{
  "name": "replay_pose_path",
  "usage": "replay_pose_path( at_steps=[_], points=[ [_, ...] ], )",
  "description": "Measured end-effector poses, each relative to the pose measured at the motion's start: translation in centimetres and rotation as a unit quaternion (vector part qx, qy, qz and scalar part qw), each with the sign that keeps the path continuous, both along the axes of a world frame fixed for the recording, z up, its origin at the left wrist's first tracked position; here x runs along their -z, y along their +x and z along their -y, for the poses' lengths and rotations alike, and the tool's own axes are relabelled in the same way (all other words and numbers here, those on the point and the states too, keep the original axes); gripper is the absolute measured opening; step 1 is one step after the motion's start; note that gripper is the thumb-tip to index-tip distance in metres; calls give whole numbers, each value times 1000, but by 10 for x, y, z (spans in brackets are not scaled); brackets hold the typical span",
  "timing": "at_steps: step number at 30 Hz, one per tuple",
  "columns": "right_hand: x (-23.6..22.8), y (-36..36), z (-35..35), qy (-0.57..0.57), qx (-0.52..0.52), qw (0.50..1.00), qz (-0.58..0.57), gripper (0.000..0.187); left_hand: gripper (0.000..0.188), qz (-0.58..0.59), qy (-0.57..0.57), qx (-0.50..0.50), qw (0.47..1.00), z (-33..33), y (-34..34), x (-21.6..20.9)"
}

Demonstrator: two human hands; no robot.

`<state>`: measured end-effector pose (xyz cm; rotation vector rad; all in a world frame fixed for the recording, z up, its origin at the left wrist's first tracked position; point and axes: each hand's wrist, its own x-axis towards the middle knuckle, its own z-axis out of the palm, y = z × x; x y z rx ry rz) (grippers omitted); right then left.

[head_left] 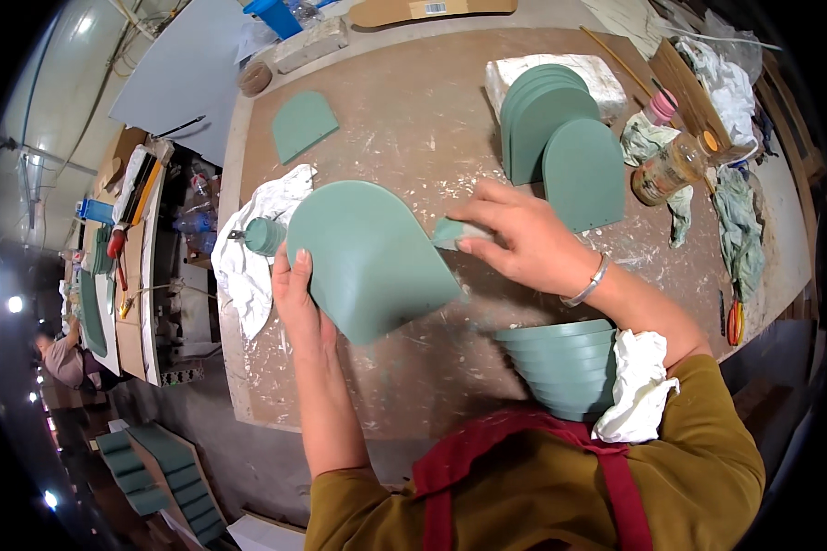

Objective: The person cleans a stack of semi-circular wooden pieces by wiping them with a cloth dampened with liquid from a bottle and sanding one piece with a small sanding block.

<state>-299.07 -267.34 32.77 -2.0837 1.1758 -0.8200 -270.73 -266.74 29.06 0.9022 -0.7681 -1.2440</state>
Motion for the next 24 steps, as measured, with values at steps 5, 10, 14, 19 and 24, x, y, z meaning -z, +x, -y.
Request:
replay_pose_path(
  at_steps=[5,10,14,19,24],
  points=[
    [10,-5,11,23,58,980,190,31,26,-26,-10,-1,1000,19,-6,26],
    [28,-3,23,252,110,858,434,36,23,-62,7,40,997,29,-32,72],
    [46,-11,28,329,56,848,412,39,24,-99,30,62,993,31,-59,81],
    [50,-16,25,327,24,882,338,48,29,-70,31,75,994,37,-68,73],
    [53,-14,28,314,-31,905,286,45,34,-33,21,79,996,39,-77,58]
  ],
)
